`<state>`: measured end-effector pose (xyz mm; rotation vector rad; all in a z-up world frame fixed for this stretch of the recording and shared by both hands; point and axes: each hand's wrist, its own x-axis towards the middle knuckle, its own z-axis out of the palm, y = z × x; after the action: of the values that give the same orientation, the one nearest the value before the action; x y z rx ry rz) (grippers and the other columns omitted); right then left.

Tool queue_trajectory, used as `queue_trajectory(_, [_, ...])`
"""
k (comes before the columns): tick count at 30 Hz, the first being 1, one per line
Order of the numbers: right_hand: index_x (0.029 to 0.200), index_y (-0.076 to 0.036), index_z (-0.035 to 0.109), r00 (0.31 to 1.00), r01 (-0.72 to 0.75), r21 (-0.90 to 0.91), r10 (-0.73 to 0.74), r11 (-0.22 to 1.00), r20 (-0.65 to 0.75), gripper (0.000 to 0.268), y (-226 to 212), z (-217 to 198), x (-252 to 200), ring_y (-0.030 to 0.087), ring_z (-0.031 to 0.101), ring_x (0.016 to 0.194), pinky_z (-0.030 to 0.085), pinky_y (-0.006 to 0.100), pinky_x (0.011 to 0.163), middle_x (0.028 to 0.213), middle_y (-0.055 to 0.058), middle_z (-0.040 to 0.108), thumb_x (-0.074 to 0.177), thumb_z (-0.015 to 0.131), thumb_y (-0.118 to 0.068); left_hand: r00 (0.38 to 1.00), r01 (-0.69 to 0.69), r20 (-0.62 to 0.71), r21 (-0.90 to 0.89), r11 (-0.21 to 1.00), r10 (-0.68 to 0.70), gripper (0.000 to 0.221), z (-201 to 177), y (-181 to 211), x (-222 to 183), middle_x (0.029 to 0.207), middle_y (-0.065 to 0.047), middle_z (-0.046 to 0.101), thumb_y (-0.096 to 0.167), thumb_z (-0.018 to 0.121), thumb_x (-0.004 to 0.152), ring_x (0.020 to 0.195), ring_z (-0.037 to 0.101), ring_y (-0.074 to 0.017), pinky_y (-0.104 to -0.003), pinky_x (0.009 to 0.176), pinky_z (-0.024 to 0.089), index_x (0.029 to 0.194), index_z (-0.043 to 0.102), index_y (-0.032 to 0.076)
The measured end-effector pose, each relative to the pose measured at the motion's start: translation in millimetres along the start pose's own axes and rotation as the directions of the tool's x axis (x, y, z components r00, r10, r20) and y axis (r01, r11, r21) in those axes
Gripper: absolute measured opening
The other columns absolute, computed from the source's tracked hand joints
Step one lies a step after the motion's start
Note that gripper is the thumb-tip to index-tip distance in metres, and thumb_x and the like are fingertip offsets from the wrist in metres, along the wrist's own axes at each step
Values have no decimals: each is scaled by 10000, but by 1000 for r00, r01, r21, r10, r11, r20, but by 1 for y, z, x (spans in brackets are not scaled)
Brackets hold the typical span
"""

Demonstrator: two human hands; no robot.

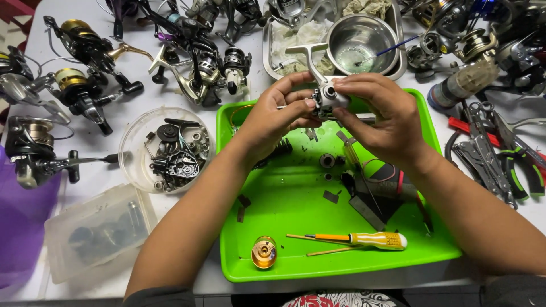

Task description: Applying grease to internal components and assembling the housing of a fishing reel on a workbench.

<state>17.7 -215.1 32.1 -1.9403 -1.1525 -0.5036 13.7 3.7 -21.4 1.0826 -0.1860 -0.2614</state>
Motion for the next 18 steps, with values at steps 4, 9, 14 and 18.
queue_trajectory(4, [1199, 98, 661, 999, 36, -34, -36, 999, 3, 282, 0, 0, -2, 374, 692, 1136, 555, 435, 1051, 1208, 271, 694, 949, 788, 71, 1000, -3, -1, 33, 999, 3, 517, 3, 3, -1, 1154, -130, 699, 99, 667, 905, 964, 711, -216, -373, 845, 661, 1394, 507, 49])
queue_trajectory(9, [1199, 96, 663, 999, 41, -35, -41, 999, 6, 275, 2, 0, -3, 373, 694, 1125, 558, 438, 1041, 1199, 265, 701, 954, 786, 66, 1000, -1, 3, 48, 999, 1, 520, 2, 4, -1, 1151, -127, 693, 92, 663, 910, 979, 708, -215, -383, 864, 666, 1402, 502, 49])
queue_trajectory(14, [1183, 100, 665, 997, 70, -33, -70, 997, 18, 263, 3, -1, -3, 382, 706, 1127, 572, 448, 1040, 1192, 271, 708, 953, 788, 73, 1000, -9, 2, 76, 997, 9, 495, 2, 3, 0, 1185, -138, 690, 87, 653, 914, 1016, 704, -206, -377, 861, 670, 1388, 515, 57])
queue_trajectory(18, [1183, 107, 668, 993, 113, -71, -111, 991, 36, 293, 3, -2, -4, 383, 717, 1118, 597, 436, 1028, 1190, 283, 708, 932, 818, 84, 1000, -22, 18, 79, 997, 21, 502, 2, 1, 0, 1188, -135, 699, 109, 658, 922, 1026, 714, -213, -387, 859, 678, 1397, 506, 55])
